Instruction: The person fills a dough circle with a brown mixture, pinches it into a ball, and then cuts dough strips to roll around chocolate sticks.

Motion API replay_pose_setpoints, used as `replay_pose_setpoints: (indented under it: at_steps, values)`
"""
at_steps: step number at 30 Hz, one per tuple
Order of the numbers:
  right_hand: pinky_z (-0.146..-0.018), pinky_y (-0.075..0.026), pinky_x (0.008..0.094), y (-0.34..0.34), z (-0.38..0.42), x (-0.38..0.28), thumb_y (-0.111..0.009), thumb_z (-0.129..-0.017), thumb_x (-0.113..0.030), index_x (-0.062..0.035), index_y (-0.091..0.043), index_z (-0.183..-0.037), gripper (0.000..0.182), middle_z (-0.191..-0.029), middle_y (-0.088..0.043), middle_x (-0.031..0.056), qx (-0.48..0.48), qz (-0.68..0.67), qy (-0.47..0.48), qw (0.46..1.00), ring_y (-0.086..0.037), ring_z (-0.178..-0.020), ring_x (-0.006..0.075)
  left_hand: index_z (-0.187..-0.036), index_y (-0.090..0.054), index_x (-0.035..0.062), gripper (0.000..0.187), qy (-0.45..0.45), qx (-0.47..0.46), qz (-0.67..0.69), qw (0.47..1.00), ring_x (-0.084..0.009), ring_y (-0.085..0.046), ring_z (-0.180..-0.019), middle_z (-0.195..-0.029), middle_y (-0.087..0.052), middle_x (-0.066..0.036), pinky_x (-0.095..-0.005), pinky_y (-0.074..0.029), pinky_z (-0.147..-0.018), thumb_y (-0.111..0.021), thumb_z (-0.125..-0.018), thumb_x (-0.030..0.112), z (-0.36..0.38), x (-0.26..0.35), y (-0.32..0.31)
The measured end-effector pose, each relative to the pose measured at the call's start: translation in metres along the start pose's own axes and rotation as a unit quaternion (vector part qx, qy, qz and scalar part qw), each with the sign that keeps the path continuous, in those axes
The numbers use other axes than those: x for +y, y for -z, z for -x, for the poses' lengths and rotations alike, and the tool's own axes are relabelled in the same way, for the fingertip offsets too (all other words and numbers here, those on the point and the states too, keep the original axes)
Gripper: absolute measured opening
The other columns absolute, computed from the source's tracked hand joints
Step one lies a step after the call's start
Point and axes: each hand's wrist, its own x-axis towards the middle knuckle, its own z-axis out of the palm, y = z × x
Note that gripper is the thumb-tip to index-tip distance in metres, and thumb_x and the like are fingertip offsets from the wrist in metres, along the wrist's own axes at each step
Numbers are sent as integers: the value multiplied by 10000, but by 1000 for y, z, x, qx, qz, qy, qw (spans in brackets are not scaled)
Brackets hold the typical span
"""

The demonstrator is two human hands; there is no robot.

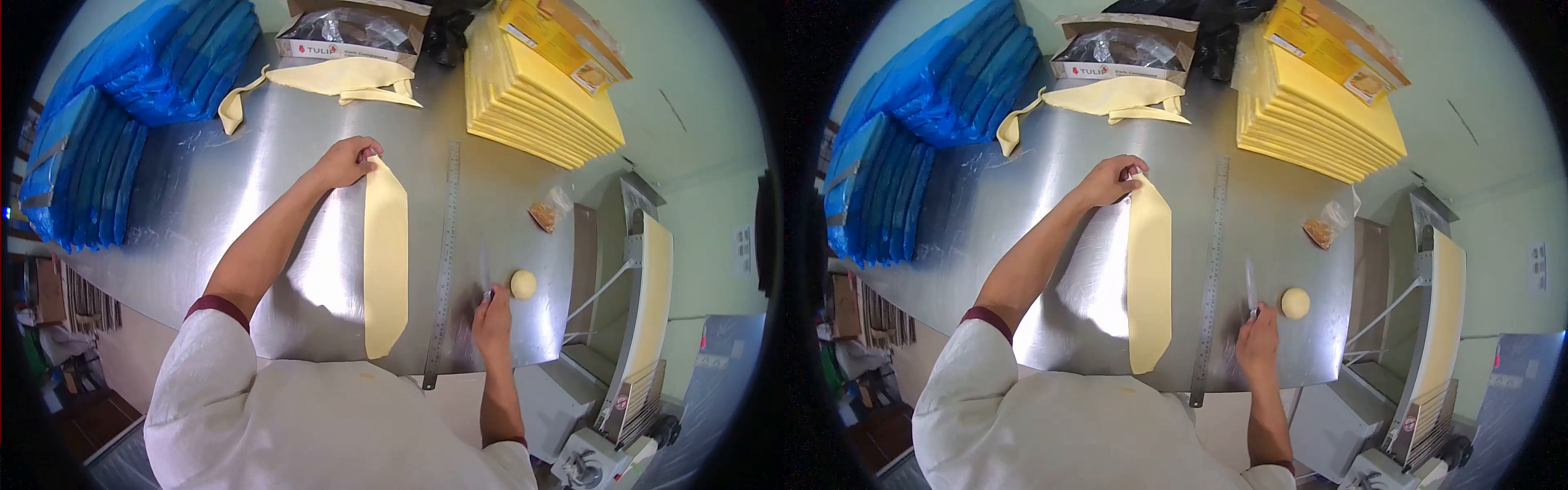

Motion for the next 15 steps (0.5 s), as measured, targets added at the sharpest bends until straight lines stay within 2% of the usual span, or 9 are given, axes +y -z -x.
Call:
replay_pose_setpoints:
  at_steps: [1,3,6,9,12,15]
  values:
    - [-859,-482,495,4,-17,-1,-563,-914,-20,29,-519,-1252,344,-1133,-551,244,6,-14,25,1000,-579,-1012,427,-1125,-699,115,294,0,-8,-12,1000,-171,-560,-856,-1017,-613,-56,-313,-492,-786,-747,-837,78,1,6,2]
    - [-791,-511,482,22,-69,-23,-566,-929,-36,-27,-568,-1236,307,-1072,-585,210,-51,-22,96,994,-614,-925,412,-1131,-704,142,313,-1,-29,-36,999,-203,-579,-990,-1141,-613,-83,-321,-489,-850,-756,-827,85,3,13,1]
    - [-759,-523,443,21,-139,-47,-602,-923,-63,-86,-657,-1150,235,-983,-630,129,-67,-14,186,980,-629,-872,361,-1154,-707,177,364,-110,-22,-129,985,-271,-514,-1216,-1357,-547,-109,-382,-434,-1005,-778,-803,111,7,0,-3]
    - [-776,-525,415,9,-183,-68,-619,-905,-61,-94,-691,-1116,225,-959,-647,93,-90,-8,256,963,-639,-878,310,-1189,-706,191,428,-67,-86,-39,993,-323,-384,-1401,-1490,-475,-118,-461,-304,-1152,-801,-773,160,12,-4,2]
    - [-794,-524,399,-6,-203,-78,-623,-895,-53,-104,-710,-1105,233,-961,-656,70,-120,6,287,950,-647,-885,276,-1220,-701,197,495,-103,-79,-71,989,-352,-313,-1465,-1555,-412,-116,-518,-197,-1212,-826,-742,214,29,0,3]
    - [-802,-523,395,-19,-209,-82,-627,-888,-47,-109,-723,-1097,238,-957,-658,59,-134,8,300,945,-652,-892,258,-1243,-694,199,537,-100,-55,-113,987,-360,-236,-1508,-1585,-371,-119,-529,-162,-1228,-837,-729,257,35,5,-3]
